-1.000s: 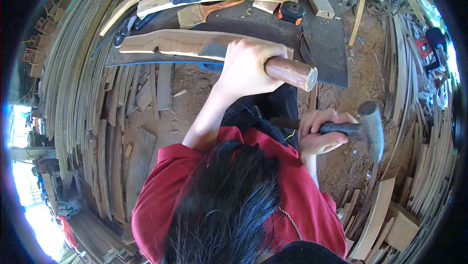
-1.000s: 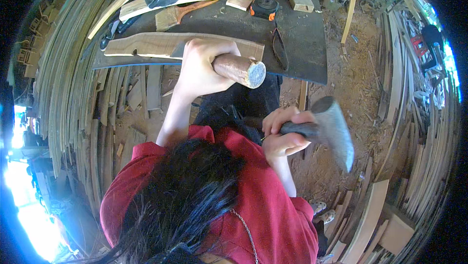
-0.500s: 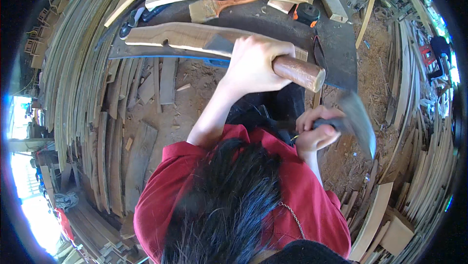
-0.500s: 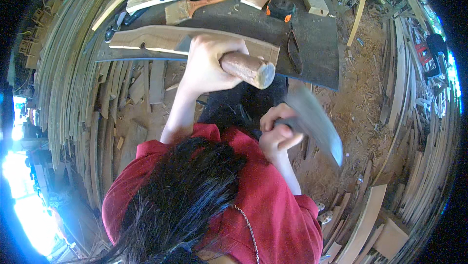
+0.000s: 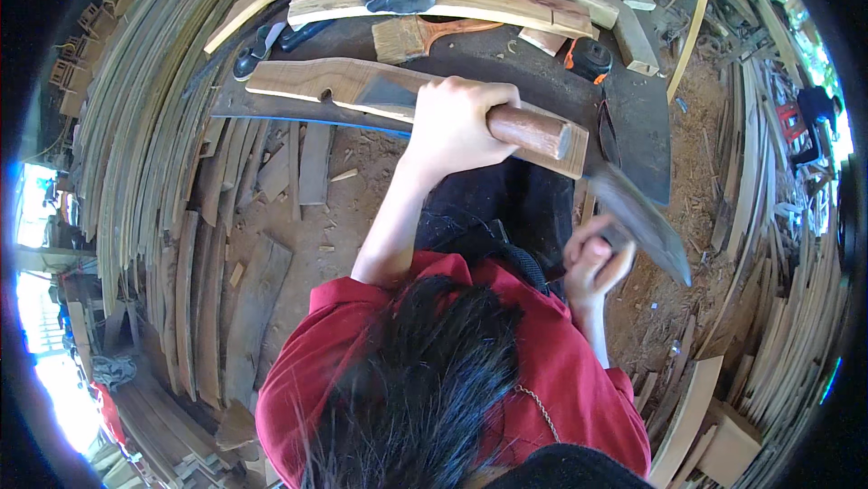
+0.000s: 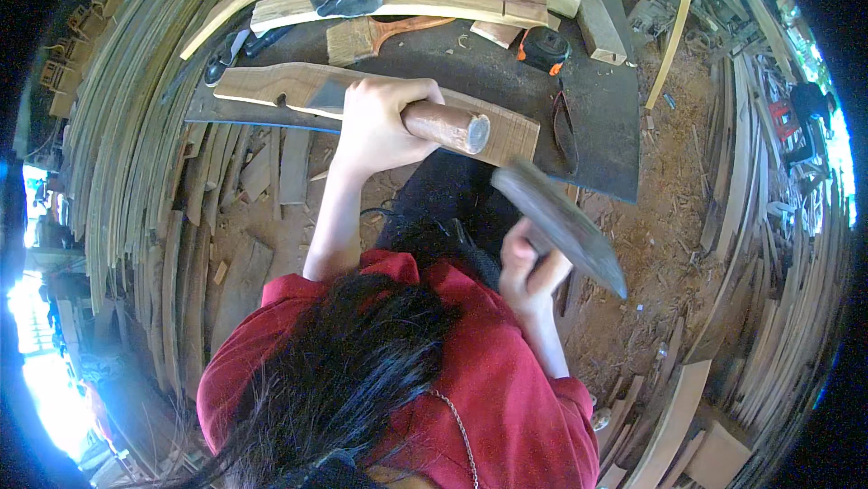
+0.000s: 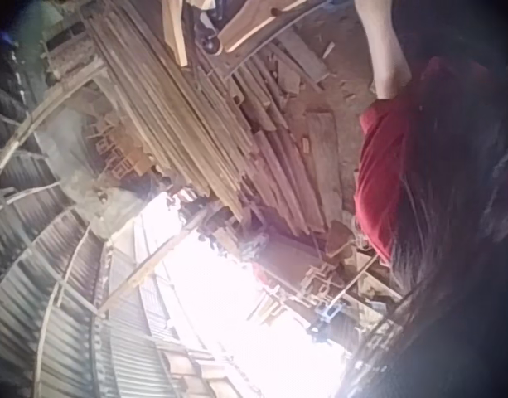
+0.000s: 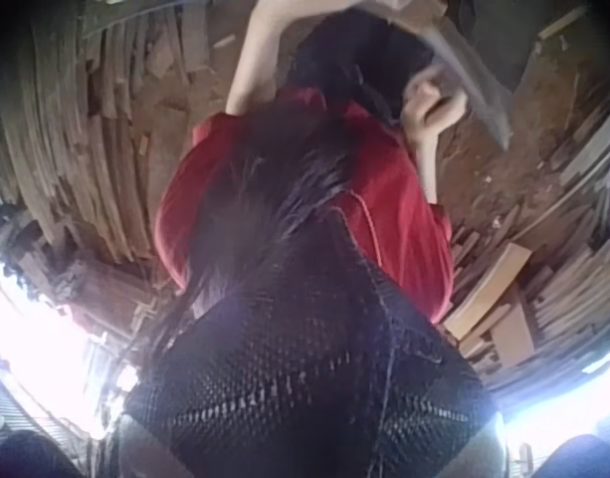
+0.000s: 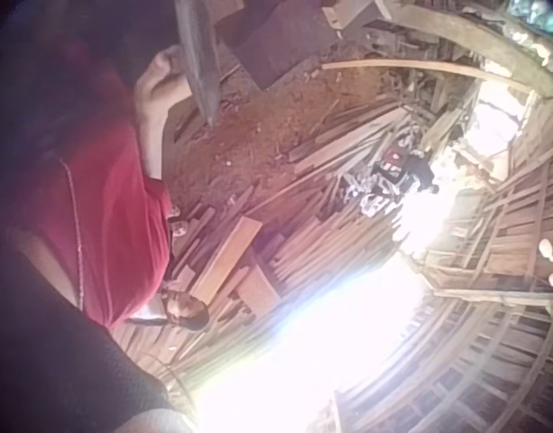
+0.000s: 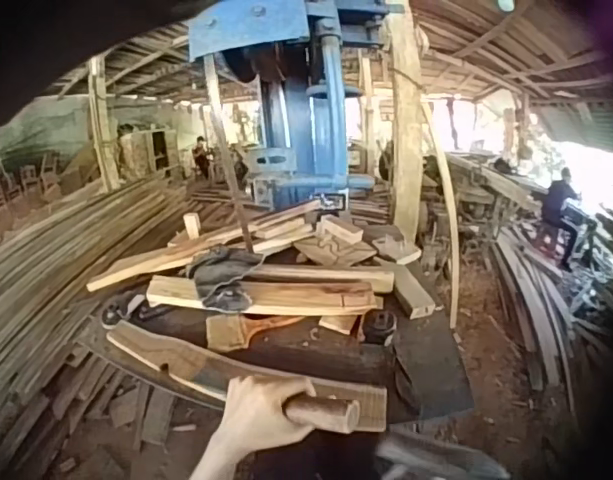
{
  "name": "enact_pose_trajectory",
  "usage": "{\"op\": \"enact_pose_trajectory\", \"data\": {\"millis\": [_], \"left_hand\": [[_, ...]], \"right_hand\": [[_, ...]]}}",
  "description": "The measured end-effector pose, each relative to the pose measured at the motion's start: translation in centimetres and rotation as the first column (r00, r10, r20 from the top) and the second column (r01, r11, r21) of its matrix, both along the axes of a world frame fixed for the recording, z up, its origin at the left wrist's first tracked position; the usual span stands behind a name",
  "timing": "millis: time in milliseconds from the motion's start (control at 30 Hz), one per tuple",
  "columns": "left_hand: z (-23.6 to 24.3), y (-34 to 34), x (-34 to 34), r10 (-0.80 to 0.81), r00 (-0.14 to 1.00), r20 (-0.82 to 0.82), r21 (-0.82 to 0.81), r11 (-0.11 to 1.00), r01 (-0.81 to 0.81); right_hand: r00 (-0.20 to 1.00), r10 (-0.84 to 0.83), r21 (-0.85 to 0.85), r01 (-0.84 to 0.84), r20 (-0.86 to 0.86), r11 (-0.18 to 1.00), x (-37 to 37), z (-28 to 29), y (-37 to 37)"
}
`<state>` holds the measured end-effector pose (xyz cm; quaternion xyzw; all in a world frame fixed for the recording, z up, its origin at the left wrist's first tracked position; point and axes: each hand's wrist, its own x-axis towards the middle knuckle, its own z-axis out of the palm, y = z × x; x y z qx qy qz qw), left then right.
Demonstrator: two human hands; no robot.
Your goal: The person uses a chisel and mallet to carve and shape a curved wooden piece on a workbench. They then use a brush to sweep away wood shavings and dust from the surface of the piece.
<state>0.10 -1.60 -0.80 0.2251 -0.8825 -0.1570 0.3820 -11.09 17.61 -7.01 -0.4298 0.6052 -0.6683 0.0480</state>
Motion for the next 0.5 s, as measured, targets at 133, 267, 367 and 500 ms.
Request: {"op": "enact_pose_trajectory", "data": {"millis": [133, 267, 367, 500], "left_hand": [[0.4, -0.7, 0.8, -0.004, 1.0, 0.029, 0.022, 1.0, 0.003], [0.5, -0.9, 0.6, 0.01, 1.0, 0.008, 0.025, 1.0, -0.01], [-0.1, -2.0, 1.2, 0.082, 0.995, 0.054, 0.0, 0.997, -0.082], [-0.7, -3.4, 1.7, 0.123, 0.988, 0.093, -0.025, 0.992, -0.122]], "right_hand": [[0.96, 0.104, -0.336, -0.01, 0.262, 0.942, -0.4, 3.1, -0.6], [0.986, 0.131, -0.157, -0.114, 0.1, 0.981, 0.0, 0.8, -2.3], [0.985, 0.162, 0.094, -0.156, -0.057, 0.983, -0.2, -1.0, -2.4], [0.964, 0.2, -0.207, -0.162, 0.174, 0.965, 1.0, 2.1, -3.9]]}}
